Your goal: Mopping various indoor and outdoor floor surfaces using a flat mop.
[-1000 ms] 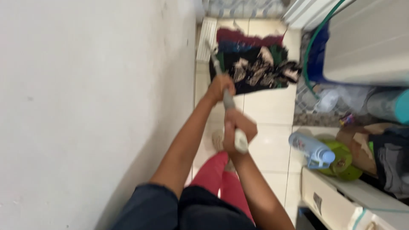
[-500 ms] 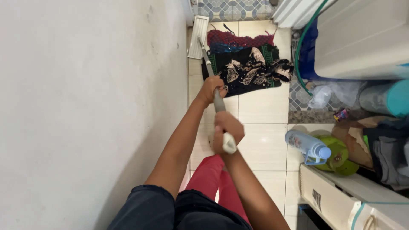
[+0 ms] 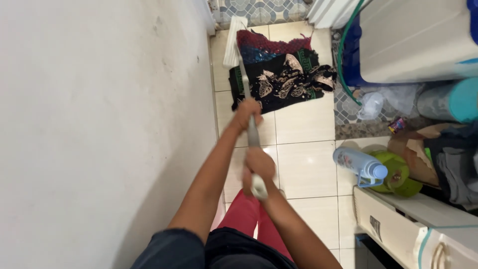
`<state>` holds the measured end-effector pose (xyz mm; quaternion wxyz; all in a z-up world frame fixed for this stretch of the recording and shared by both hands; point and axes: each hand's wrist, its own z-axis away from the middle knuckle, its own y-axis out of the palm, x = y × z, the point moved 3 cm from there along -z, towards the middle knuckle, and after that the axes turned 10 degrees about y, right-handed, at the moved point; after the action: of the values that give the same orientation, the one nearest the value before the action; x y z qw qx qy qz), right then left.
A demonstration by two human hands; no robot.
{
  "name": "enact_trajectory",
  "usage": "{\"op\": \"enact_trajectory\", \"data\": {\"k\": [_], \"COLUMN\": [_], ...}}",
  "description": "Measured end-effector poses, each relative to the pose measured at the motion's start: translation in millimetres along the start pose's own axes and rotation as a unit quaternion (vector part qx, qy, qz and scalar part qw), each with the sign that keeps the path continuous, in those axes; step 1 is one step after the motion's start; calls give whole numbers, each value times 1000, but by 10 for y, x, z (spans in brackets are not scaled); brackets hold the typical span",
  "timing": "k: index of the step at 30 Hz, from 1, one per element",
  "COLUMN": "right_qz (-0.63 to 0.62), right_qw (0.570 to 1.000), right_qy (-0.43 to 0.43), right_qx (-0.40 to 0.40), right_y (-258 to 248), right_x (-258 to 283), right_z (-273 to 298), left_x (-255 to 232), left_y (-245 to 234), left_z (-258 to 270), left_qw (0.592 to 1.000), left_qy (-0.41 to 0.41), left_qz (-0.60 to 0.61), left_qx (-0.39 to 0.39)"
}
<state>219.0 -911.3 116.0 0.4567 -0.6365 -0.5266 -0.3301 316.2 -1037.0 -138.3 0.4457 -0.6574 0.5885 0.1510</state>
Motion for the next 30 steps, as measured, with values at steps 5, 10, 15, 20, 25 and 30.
{"op": "enact_trajectory", "data": {"k": [5, 10, 15, 20, 25, 30], "right_qz": [-36, -44, -7, 30, -92, -58], "right_qw": [999, 996, 987, 987, 969, 964], "right_qy": [-28, 59, 79, 35, 102, 103], "right_qx": [-10, -57, -136, -155, -204, -239], "right_y": [-191, -683, -549, -635, -918, -763], "right_x": [-77, 175, -325, -404, 30, -216], "right_z": [61, 501, 107, 56, 478, 5], "left_x": [32, -681, 84, 154, -572, -36], "left_y": [241, 682, 956, 1114, 1371, 1380], "left_z": [-66, -177, -539, -726, -607, -765], "left_qw": [999, 989, 979, 961, 935, 934], "left_qy": [-25, -21, -40, -14, 52, 55], "left_qz": [-39, 24, 36, 15, 15, 2], "left_qx": [26, 144, 195, 275, 349, 354]}}
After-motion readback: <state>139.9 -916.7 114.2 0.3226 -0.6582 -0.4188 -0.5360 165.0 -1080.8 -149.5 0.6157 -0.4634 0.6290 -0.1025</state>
